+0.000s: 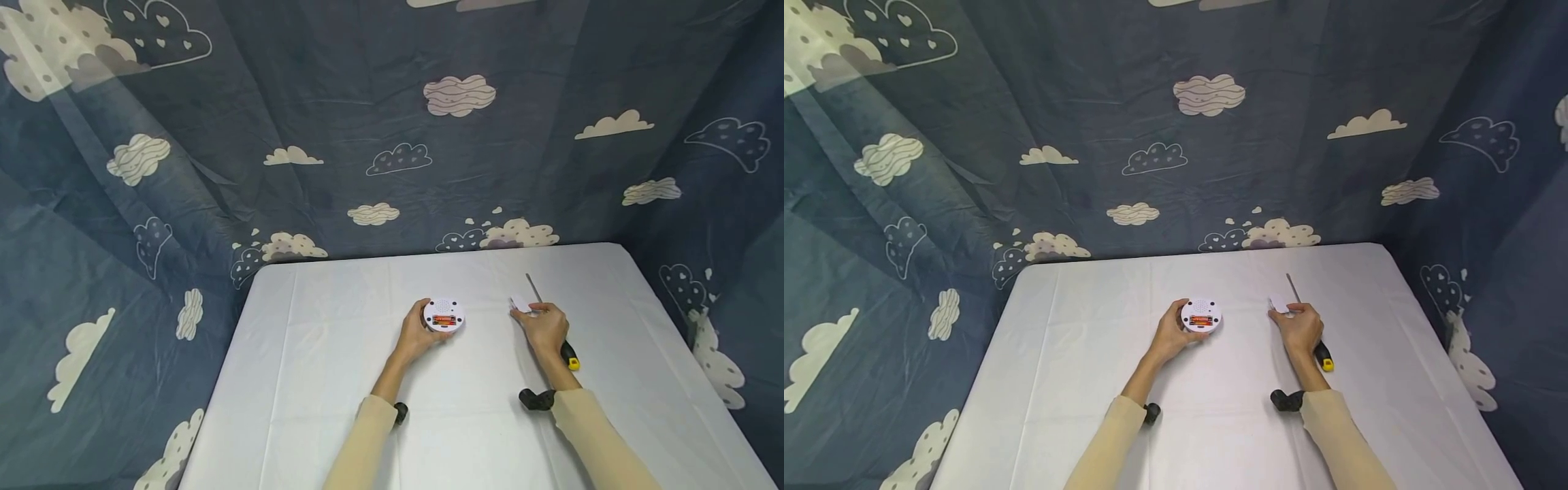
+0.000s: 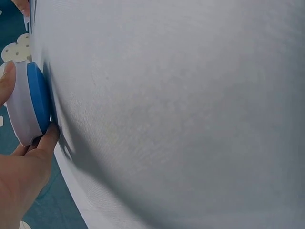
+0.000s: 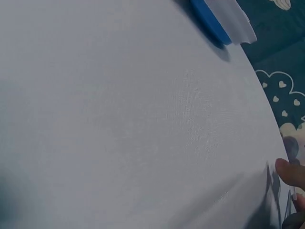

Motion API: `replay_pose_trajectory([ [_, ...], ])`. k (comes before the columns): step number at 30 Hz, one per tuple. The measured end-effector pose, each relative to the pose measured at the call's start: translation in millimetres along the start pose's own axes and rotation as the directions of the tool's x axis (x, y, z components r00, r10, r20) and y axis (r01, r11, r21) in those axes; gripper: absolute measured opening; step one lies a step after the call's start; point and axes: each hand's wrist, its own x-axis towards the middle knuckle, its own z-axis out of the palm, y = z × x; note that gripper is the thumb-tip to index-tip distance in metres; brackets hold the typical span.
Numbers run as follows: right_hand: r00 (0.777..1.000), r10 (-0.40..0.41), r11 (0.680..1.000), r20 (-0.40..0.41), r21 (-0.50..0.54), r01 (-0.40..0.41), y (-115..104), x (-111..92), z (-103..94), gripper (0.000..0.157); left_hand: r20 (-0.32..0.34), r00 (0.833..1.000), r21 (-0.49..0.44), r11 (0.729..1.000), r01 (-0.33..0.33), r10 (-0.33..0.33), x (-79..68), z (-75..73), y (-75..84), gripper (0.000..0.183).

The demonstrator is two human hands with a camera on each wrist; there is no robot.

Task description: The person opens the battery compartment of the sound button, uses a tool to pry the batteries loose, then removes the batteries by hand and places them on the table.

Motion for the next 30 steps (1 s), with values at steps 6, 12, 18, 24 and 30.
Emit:
replay_pose_trajectory([
  [6, 0.998, 0.042, 0.998, -0.038, -0.034, -0.043, -0.1, 5.7, 9.1, 0.043, 0.013, 1.000, -0.002, 1.000, 0.000, 0.000, 0.2, -0.2, -3.1, 0.093],
  [12, 0.996, 0.082, 0.994, -0.038, -0.065, -0.085, 0.5, 12.7, 14.9, 0.042, 0.011, 1.000, -0.002, 1.000, -0.001, 0.001, 0.7, -0.2, -3.6, 0.094],
  [18, 0.996, 0.089, 0.993, -0.026, -0.081, -0.090, 0.2, 16.9, 15.0, 0.047, 0.009, 1.000, -0.033, 0.999, -0.004, 0.005, -0.2, 0.3, -4.9, 0.092],
  [24, 0.997, 0.069, 0.994, -0.027, -0.086, -0.071, -8.6, 14.1, -5.5, 0.050, 0.009, 1.000, -0.038, 0.999, -0.007, 0.007, 0.6, 0.9, -5.3, 0.093],
  [30, 0.999, -0.010, 0.996, -0.046, -0.086, 0.006, -1.5, 5.8, -43.1, 0.047, 0.000, 1.000, -0.020, 1.000, -0.008, 0.008, 1.2, 0.6, -5.9, 0.096],
])
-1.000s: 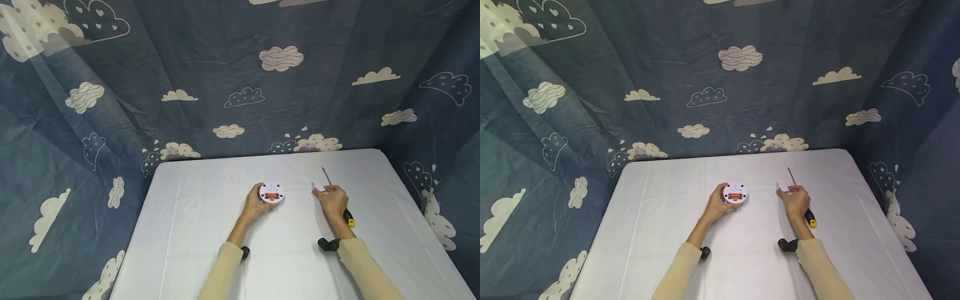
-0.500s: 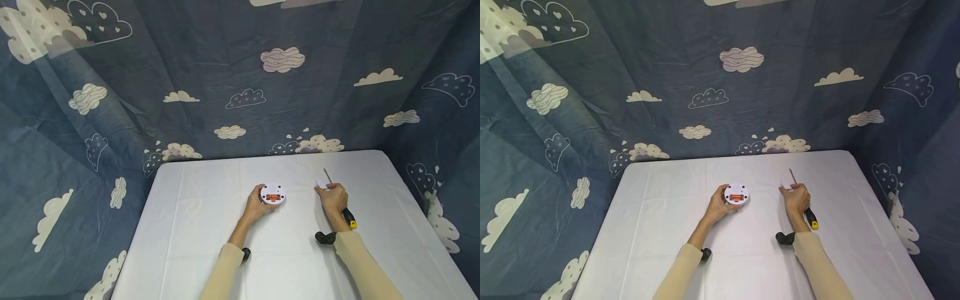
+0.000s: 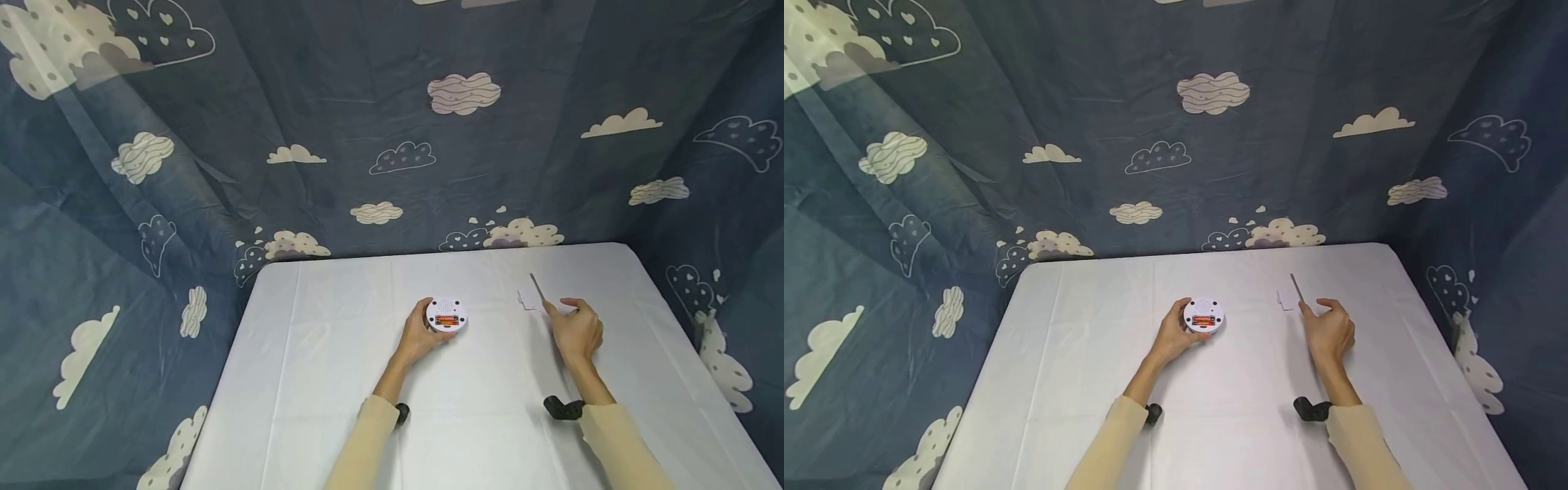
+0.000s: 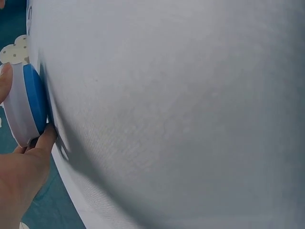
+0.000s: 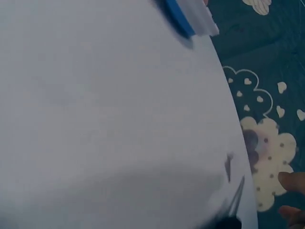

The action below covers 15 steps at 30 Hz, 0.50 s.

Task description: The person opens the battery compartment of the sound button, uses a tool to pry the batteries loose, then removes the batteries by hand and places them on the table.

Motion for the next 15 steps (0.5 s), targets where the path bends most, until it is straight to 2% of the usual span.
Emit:
replay_pose_trajectory([
  [7, 0.994, 0.012, 0.987, 0.109, -0.160, 0.005, 39.9, -18.4, -30.9, 0.061, 0.004, 1.000, 0.002, 1.000, -0.007, 0.007, -1.6, 1.5, -2.2, 0.099],
  [10, 0.995, 0.002, 0.983, 0.101, -0.182, 0.017, 52.3, -28.0, -36.9, 0.060, 0.002, 1.000, 0.025, 1.000, -0.016, 0.016, -3.0, 1.6, -1.1, 0.100],
  [15, 0.997, -0.080, 0.985, 0.024, -0.152, 0.083, 62.5, -40.7, -38.3, 0.053, 0.005, 1.000, 0.042, 0.999, -0.026, 0.025, -2.9, 1.7, 1.2, 0.100],
])
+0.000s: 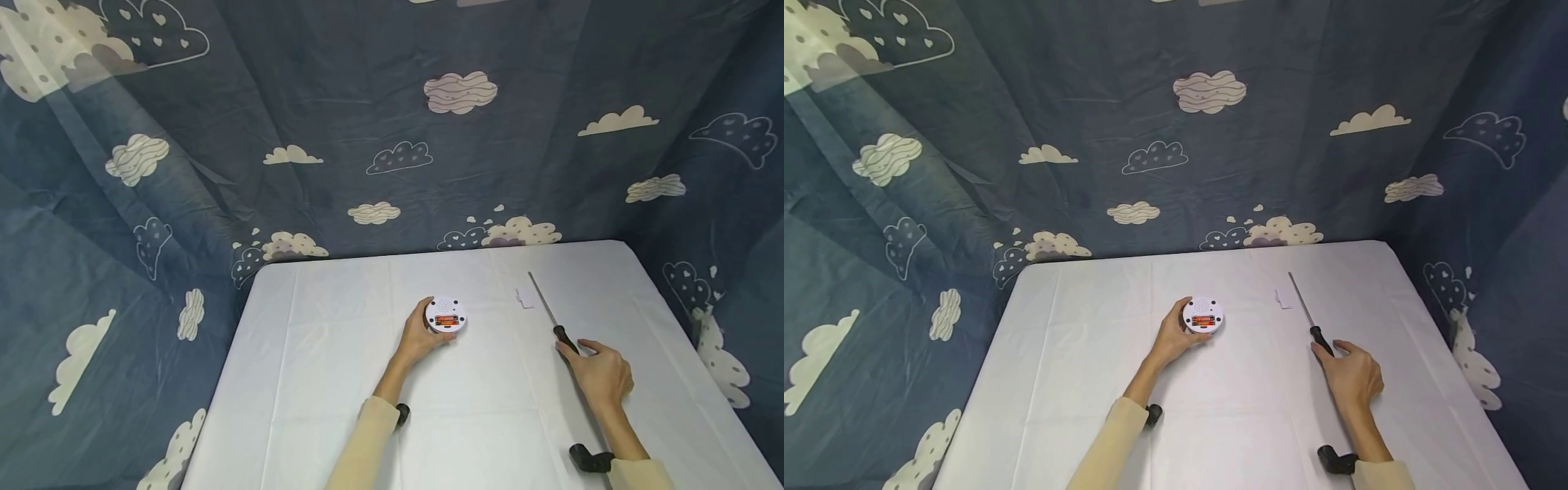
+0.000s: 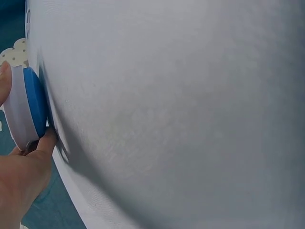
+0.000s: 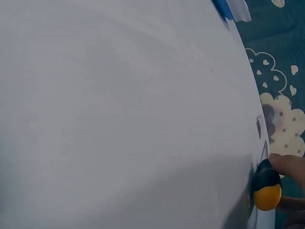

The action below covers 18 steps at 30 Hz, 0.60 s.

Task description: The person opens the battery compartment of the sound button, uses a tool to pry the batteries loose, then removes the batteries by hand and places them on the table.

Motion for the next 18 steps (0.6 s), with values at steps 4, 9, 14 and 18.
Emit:
replay_pose_trajectory([
  [4, 0.998, -0.016, 0.999, -0.056, 0.030, 0.017, 4.5, -6.3, 3.7, 0.050, -0.002, 1.000, -0.004, 1.000, -0.001, 0.001, -0.6, 1.2, 0.2, 0.099],
  [9, 0.996, 0.011, 0.999, -0.092, 0.052, -0.007, 12.3, -12.3, 11.1, 0.047, -0.010, 1.000, 0.027, 1.000, -0.003, 0.003, -2.6, 5.8, 0.1, 0.103],
  [14, 0.985, 0.085, 0.987, -0.152, 0.145, -0.063, 14.8, -9.2, 11.1, 0.042, -0.029, 1.000, 0.078, 0.997, 0.010, -0.007, -2.7, 9.6, 2.4, 0.105],
  [18, 0.981, 0.169, 0.957, -0.098, 0.255, -0.139, 13.0, 7.8, -2.4, 0.051, -0.072, 0.997, 0.074, 0.997, 0.024, -0.019, -2.0, 9.4, 4.6, 0.103],
])
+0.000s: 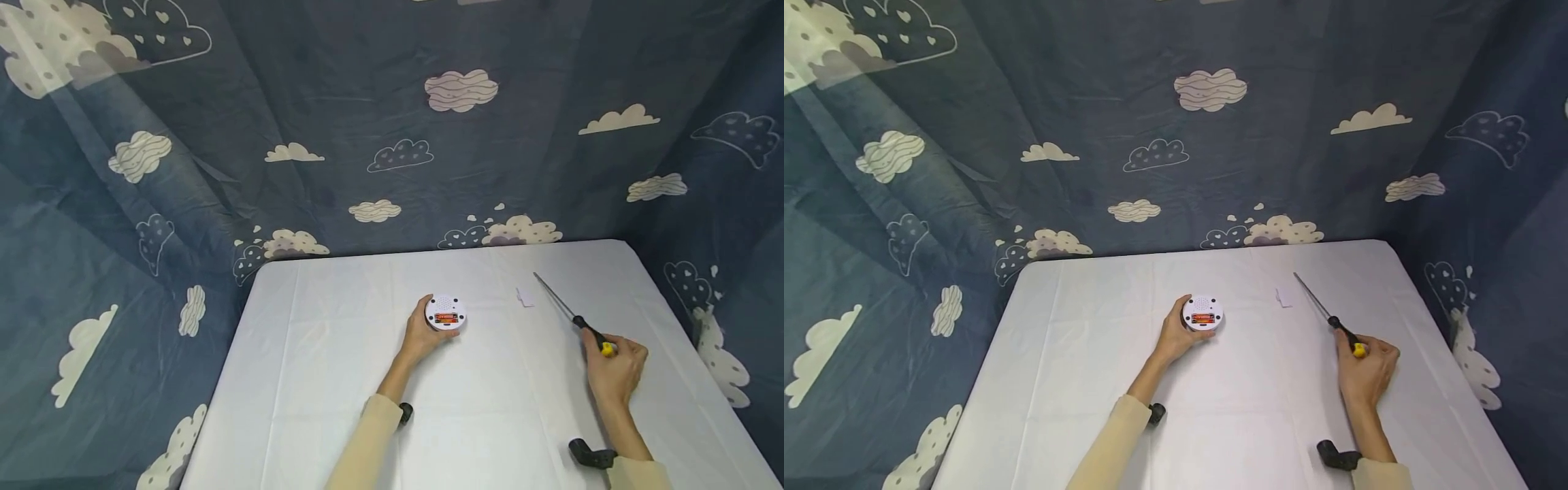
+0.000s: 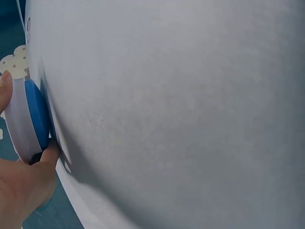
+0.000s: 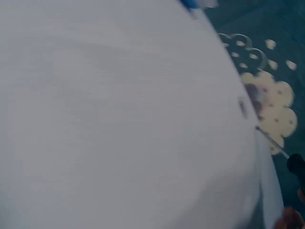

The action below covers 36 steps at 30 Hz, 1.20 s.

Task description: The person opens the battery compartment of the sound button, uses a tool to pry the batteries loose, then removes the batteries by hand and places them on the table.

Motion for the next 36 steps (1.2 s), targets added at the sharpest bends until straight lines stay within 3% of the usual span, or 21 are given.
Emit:
replay_pose_trajectory([
  [6, 0.982, 0.117, 0.981, 0.148, 0.134, -0.137, -6.8, 27.7, -17.2, 0.023, -0.003, 1.000, 0.000, 1.000, 0.024, -0.024, -0.6, -1.7, -1.3, 0.101],
  [9, 0.974, 0.114, 0.972, 0.194, 0.180, -0.150, -9.0, 33.2, -21.0, 0.020, 0.003, 1.000, 0.003, 1.000, 0.029, -0.029, -0.8, -2.1, -1.7, 0.101],
  [11, 0.965, 0.087, 0.945, 0.246, 0.285, -0.158, -11.7, 36.0, -22.6, 0.019, 0.001, 1.000, 0.001, 1.000, 0.026, -0.026, 0.1, -2.4, -1.6, 0.100],
  [13, 0.941, 0.018, 0.901, 0.338, 0.402, -0.161, -15.4, 38.5, -24.1, 0.017, -0.006, 1.000, 0.001, 1.000, 0.020, -0.020, 1.2, -2.2, -1.5, 0.100],
  [15, 0.895, -0.075, 0.865, 0.440, 0.475, -0.162, -20.7, 40.5, -25.4, 0.015, -0.012, 1.000, 0.001, 1.000, 0.020, -0.020, 2.1, -1.9, -1.5, 0.099],
  [16, 0.866, -0.120, 0.864, 0.485, 0.481, -0.149, -23.9, 41.0, -26.1, 0.014, -0.013, 1.000, 0.002, 1.000, 0.022, -0.022, 2.6, -1.7, -1.6, 0.099],
  [20, 0.761, -0.222, 0.932, 0.610, 0.361, -0.017, -41.4, 41.0, -26.8, 0.007, -0.019, 1.000, 0.008, 1.000, 0.017, -0.017, 3.4, -1.2, -1.5, 0.098],
  [24, 0.695, -0.254, 0.959, 0.672, 0.270, 0.090, -62.1, 38.3, -24.2, 0.008, -0.023, 1.000, 0.008, 1.000, 0.006, -0.006, 3.3, -2.1, -0.7, 0.097],
  [27, 0.671, -0.279, 0.958, 0.687, 0.247, 0.145, -76.4, 35.9, -21.8, 0.019, -0.016, 1.000, 0.005, 1.000, 0.009, -0.009, 2.8, -2.6, -0.5, 0.097],
  [31, 0.655, -0.318, 0.948, 0.685, 0.209, 0.242, -95.6, 34.6, -22.1, 0.027, -0.014, 1.000, -0.003, 1.000, 0.016, -0.016, 2.4, -2.6, -0.3, 0.097],
  [36, 0.635, -0.353, 0.918, 0.687, 0.121, 0.379, -131.2, 33.3, -23.9, 0.024, -0.030, 1.000, -0.005, 1.000, 0.008, -0.008, 3.4, -0.1, 0.8, 0.097],
])
